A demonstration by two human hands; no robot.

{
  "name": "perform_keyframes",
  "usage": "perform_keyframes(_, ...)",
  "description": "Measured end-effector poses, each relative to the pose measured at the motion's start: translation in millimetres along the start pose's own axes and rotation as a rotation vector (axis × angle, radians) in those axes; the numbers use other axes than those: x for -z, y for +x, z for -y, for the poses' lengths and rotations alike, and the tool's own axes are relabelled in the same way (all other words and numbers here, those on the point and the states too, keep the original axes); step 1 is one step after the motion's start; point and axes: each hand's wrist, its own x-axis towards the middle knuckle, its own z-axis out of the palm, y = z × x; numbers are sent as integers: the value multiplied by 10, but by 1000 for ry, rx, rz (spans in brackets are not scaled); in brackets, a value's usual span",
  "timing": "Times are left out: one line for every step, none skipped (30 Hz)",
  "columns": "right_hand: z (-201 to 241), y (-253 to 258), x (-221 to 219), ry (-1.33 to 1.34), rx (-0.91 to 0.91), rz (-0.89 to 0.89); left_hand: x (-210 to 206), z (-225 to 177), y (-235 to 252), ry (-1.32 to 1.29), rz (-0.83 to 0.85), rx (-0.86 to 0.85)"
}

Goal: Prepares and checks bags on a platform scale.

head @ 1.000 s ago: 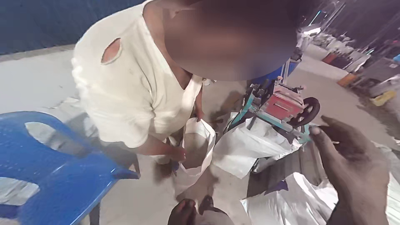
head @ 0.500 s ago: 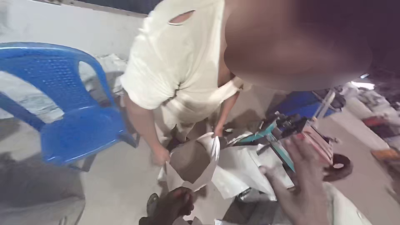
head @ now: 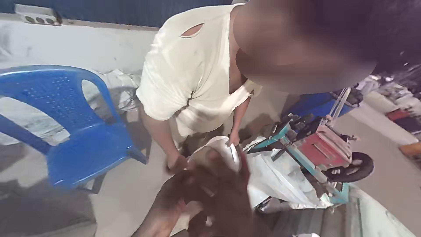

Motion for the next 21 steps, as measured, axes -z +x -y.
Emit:
perform_keyframes(-265, -110, 115, -44, -111, -71, 73, -10, 208, -61, 84, 76)
perform_keyframes(-551, -248, 251, -136, -207, -181, 186, 42, 322, -90, 124, 107)
perform_keyframes(-793, -425, 458, -209, -301, -280, 283, 114, 346, -100, 130, 129)
perform_keyframes(-983, -538, 716, -201, -392, -421, 333, 150, 379, -106, 122, 137)
perform_keyframes(-1038, -569, 986, -168, -475, -583, 366, 163, 404, -108, 112, 147)
perform_keyframes(-1015, -592, 1208, -149, -494, -738, 391, 181, 413, -104, 102, 161)
perform_keyframes(-952, -607, 1345, -175, -477, -860, 417, 196, 413, -95, 104, 179)
perform_keyframes(-899, -629, 1394, -232, -446, -926, 437, 192, 419, -86, 116, 199)
perform_keyframes(-848, -642, 1390, -292, -431, -931, 449, 186, 422, -80, 130, 213)
perform_keyframes(-807, -615, 1365, -334, -441, -900, 446, 183, 444, -71, 146, 217)
perform_keyframes(-795, -624, 1331, -376, -448, -878, 447, 198, 449, -66, 160, 224)
perform_keyframes(-801, -667, 1301, -403, -441, -869, 443, 214, 436, -54, 167, 234)
perform_keyframes(-821, -681, 1289, -399, -415, -876, 413, 214, 450, -45, 173, 235)
perform_keyframes(-824, -683, 1280, -395, -398, -888, 401, 217, 450, -43, 179, 235)
perform_keyframes(-816, -683, 1271, -397, -394, -892, 398, 211, 446, -40, 191, 234)
perform_keyframes(-803, -686, 1264, -399, -392, -892, 407, 202, 438, -33, 206, 235)
perform_keyframes(-798, -683, 1268, -408, -395, -893, 406, 194, 440, -22, 216, 233)
perform_keyframes(-783, -688, 1272, -418, -403, -893, 410, 191, 427, -15, 220, 233)
perform_keyframes(-770, -694, 1278, -424, -405, -896, 412, 190, 409, -11, 220, 234)
perform_keyframes(-763, -705, 1287, -430, -405, -899, 414, 188, 392, -8, 216, 239)
perform_keyframes(-763, -714, 1295, -434, -401, -901, 419, 184, 381, -9, 212, 243)
